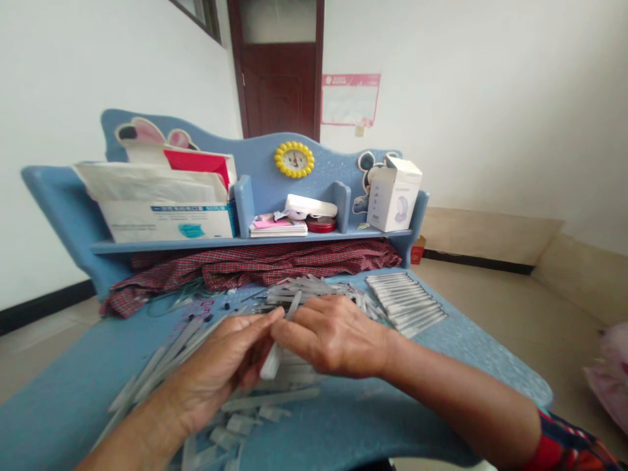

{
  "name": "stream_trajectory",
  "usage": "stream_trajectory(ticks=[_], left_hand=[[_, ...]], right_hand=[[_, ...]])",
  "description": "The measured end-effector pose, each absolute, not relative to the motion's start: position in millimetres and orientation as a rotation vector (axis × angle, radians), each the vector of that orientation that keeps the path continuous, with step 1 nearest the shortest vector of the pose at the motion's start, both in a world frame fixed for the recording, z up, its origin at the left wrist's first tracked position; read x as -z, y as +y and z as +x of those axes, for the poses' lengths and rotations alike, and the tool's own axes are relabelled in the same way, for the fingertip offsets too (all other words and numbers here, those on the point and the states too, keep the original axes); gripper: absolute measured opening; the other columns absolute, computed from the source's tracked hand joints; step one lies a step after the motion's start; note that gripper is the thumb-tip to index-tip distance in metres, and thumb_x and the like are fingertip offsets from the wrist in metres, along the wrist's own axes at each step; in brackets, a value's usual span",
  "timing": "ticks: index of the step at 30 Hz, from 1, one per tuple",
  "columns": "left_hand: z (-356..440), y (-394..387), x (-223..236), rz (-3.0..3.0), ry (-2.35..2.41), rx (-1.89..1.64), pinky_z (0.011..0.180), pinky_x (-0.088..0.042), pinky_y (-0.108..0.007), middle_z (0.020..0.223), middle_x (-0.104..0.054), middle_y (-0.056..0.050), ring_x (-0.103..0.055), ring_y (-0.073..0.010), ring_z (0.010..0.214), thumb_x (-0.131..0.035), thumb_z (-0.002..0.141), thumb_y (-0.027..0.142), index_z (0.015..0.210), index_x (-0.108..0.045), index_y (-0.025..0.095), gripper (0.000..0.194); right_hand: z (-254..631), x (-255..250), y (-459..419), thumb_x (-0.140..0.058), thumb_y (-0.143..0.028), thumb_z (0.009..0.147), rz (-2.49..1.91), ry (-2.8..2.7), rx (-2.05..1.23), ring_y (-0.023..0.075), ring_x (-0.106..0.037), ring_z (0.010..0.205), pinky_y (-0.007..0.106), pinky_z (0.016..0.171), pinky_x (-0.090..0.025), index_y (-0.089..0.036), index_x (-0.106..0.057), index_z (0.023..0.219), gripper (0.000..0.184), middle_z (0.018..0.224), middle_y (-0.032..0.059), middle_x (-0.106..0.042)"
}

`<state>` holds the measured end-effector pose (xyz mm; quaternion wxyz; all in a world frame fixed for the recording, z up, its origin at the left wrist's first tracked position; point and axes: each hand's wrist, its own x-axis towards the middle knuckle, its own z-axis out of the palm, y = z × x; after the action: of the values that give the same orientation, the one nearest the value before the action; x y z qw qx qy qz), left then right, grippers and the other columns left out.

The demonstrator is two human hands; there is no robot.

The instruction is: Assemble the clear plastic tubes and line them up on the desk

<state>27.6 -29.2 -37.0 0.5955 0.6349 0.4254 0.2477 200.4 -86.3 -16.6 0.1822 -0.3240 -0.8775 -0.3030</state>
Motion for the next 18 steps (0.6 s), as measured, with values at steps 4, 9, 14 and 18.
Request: stream_trajectory(ticks=[4, 9, 14, 18], left_hand=[[27.3, -29.7, 33.1, 1.443, 0.985, -0.587, 0.038, -0.025, -0.016, 0.046, -0.049, 0.005, -0.038, -0.0067, 0.040, -0.056, 0.071, 0.063, 0.069, -0.055, 0.017, 0.046], [26.0, -34.4, 28.8, 1.515, 0.917, -0.577, 0.037, -0.026, -0.014, 0.047, -0.054, 0.004, -0.040, -0.0063, 0.039, -0.059, 0.070, 0.055, 0.067, -0.057, 0.016, 0.040], [26.5, -39.3, 29.6, 1.582, 0.857, -0.552, 0.038, -0.029, -0.015, 0.051, -0.057, 0.003, -0.041, -0.0062, 0.041, -0.058, 0.074, 0.050, 0.067, -0.059, 0.014, 0.036], [27.4, -42.6, 28.7, 1.609, 0.862, -0.531, 0.040, -0.030, -0.015, 0.053, -0.057, 0.003, -0.043, -0.0066, 0.043, -0.055, 0.078, 0.045, 0.069, -0.057, 0.014, 0.033]], right_hand=[[217.5, -9.3, -87.5, -0.038, -0.007, 0.088, -1.473, -2.620, 0.752, 0.0146, -0.058, 0.060, 0.025, 0.051, -0.037, -0.014, -0.056, 0.094, 0.020, 0.076, 0.0062, -0.067], [270.2, -2.5, -91.4, -0.041, -0.007, 0.087, -2.101, -2.683, 0.609, 0.0213, -0.067, 0.075, 0.027, 0.059, -0.044, -0.013, -0.061, 0.096, 0.023, 0.081, 0.0132, -0.070], [325.3, 25.4, -106.3, -0.041, 0.001, 0.082, -2.384, -2.638, 0.552, 0.0251, -0.069, 0.079, 0.030, 0.064, -0.048, -0.010, -0.065, 0.090, 0.027, 0.082, 0.0159, -0.070], [343.1, 38.5, -112.0, -0.040, 0.002, 0.082, -2.422, -2.629, 0.536, 0.0244, -0.068, 0.084, 0.031, 0.068, -0.048, -0.009, -0.065, 0.094, 0.030, 0.089, 0.0176, -0.070]])
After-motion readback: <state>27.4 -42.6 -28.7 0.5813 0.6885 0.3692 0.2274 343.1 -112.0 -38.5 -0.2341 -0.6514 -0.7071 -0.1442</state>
